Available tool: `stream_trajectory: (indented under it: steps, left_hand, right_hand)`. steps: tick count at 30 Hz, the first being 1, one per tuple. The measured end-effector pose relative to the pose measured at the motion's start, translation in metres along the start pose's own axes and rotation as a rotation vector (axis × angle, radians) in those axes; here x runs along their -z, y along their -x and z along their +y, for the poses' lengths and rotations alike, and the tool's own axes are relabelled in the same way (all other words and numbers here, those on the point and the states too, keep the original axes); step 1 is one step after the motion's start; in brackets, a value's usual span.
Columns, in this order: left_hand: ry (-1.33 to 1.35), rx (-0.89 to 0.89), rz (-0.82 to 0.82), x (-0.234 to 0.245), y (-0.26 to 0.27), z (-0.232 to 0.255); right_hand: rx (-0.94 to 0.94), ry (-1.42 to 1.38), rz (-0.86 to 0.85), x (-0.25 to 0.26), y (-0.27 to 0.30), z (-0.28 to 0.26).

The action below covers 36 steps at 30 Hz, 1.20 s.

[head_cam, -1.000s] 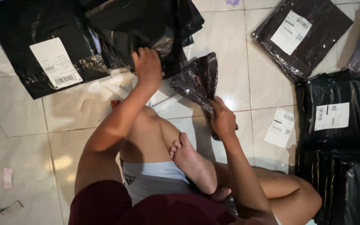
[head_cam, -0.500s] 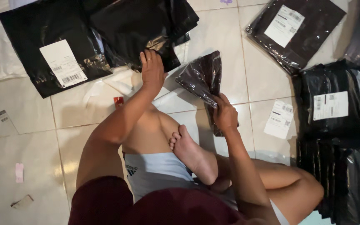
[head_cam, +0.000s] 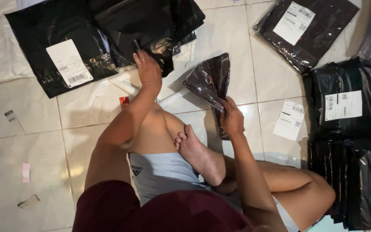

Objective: The person sits on the floor and repeatedly packs folded dark garments into black plastic shipping bags. They seal each bag and affix a white shipping label before stacking the completed packages.

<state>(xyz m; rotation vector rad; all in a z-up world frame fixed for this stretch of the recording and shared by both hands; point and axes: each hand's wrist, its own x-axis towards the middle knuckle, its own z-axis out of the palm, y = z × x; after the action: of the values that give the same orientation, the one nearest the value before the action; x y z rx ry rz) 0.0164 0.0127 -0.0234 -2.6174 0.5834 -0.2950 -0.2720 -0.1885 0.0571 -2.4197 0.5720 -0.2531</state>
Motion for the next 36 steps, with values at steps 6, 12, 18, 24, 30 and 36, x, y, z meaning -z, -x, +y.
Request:
stream_trajectory:
  steps: [6, 12, 18, 24, 30, 36]
  left_hand:
    - [0.336, -0.155, 0.225, -0.021, -0.007, 0.014]
    - [0.411, -0.084, 0.452, 0.041, -0.015, -0.019]
    - [0.85, -0.284, 0.262, 0.119, -0.024, -0.053]
    - [0.944, -0.362, -0.118, 0.061, 0.002, 0.043]
    - [0.837, -0.28, 0.113, -0.021, 0.055, 0.16]
    - [0.744, -0.056, -0.247, -0.012, 0.052, 0.155]
  right_hand:
    - [0.003, 0.013, -0.011, -0.001, -0.001, 0.001]
    - [0.014, 0.03, 0.004, 0.008, 0.002, 0.008]
    - [0.09, -0.034, 0.08, 0.042, 0.018, 0.024]
    - [0.145, -0.316, 0.231, 0.072, 0.045, 0.045]
    - [0.088, -0.346, 0.3, 0.084, 0.072, 0.07]
    - [0.123, -0.258, 0.184, 0.117, 0.092, 0.065]
